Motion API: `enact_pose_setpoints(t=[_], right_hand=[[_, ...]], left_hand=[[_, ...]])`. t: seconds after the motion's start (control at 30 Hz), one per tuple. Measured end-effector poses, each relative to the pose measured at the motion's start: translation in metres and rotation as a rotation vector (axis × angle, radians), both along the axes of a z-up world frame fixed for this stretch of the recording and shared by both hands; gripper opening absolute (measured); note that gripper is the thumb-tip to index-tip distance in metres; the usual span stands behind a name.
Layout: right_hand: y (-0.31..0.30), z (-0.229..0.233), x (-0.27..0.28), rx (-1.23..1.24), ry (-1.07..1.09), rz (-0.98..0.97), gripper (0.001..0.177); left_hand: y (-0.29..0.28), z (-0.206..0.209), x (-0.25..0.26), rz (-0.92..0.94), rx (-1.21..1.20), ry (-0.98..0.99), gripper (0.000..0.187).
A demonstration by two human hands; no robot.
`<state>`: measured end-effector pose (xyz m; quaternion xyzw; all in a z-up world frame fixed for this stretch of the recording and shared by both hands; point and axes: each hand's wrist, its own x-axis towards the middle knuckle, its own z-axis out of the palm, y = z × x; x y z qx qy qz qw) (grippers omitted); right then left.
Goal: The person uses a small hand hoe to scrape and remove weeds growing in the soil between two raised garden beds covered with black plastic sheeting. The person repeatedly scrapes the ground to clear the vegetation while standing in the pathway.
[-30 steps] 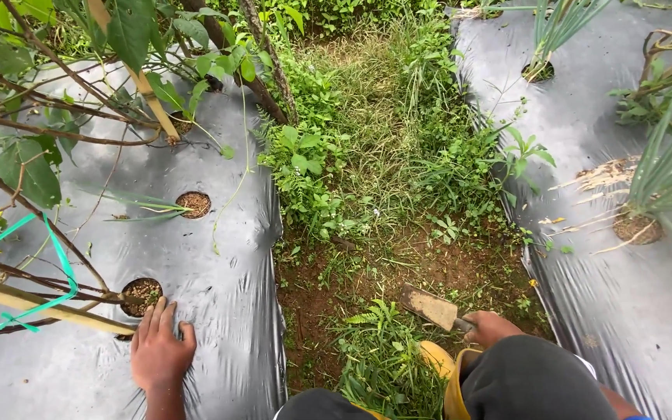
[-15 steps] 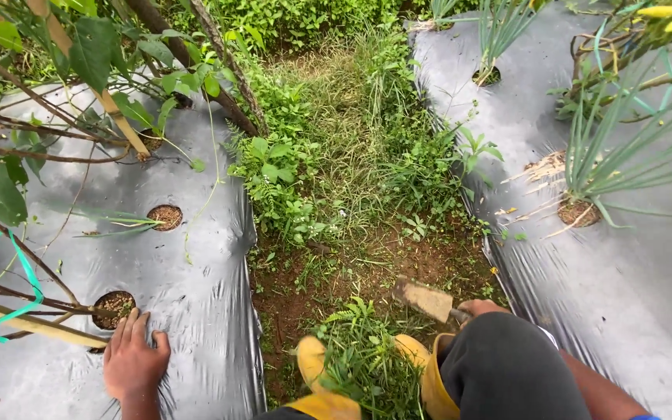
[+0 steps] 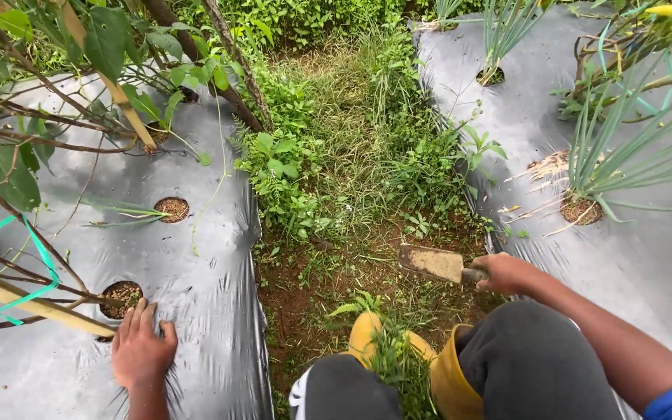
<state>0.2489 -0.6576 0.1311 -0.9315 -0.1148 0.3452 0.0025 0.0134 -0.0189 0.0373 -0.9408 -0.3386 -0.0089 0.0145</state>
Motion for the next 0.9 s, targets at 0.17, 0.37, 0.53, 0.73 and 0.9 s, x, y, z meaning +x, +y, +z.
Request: enact_pose_setpoints(t=[0.17, 0.37, 0.53, 0.73, 0.9], right_hand=[[0.042, 0.047, 0.026, -0.099, -0.001, 0.115, 0.032], [0.105, 0.056, 0.05, -0.296, 0.084, 0.28, 0.018], [0.133, 0.013, 0.048, -0.373, 0.192, 0.466, 0.016], [0.145, 0.031, 0.041, -0.181, 0.429, 0.182, 0.044], [0.153, 0.022, 0.054, -0.127, 0.397, 0.215, 0.046]], left_hand=[[-0.002, 0.002, 0.0, 0.007, -0.021, -0.012, 0.065], [0.001, -0.005, -0.002, 0.001, 0.008, 0.009, 0.066], [0.004, -0.013, -0.003, 0.01, 0.005, -0.127, 0.062], [0.012, -0.035, -0.009, -0.031, 0.044, -0.09, 0.067], [0.008, -0.043, -0.011, -0.157, 0.382, -0.324, 0.055]])
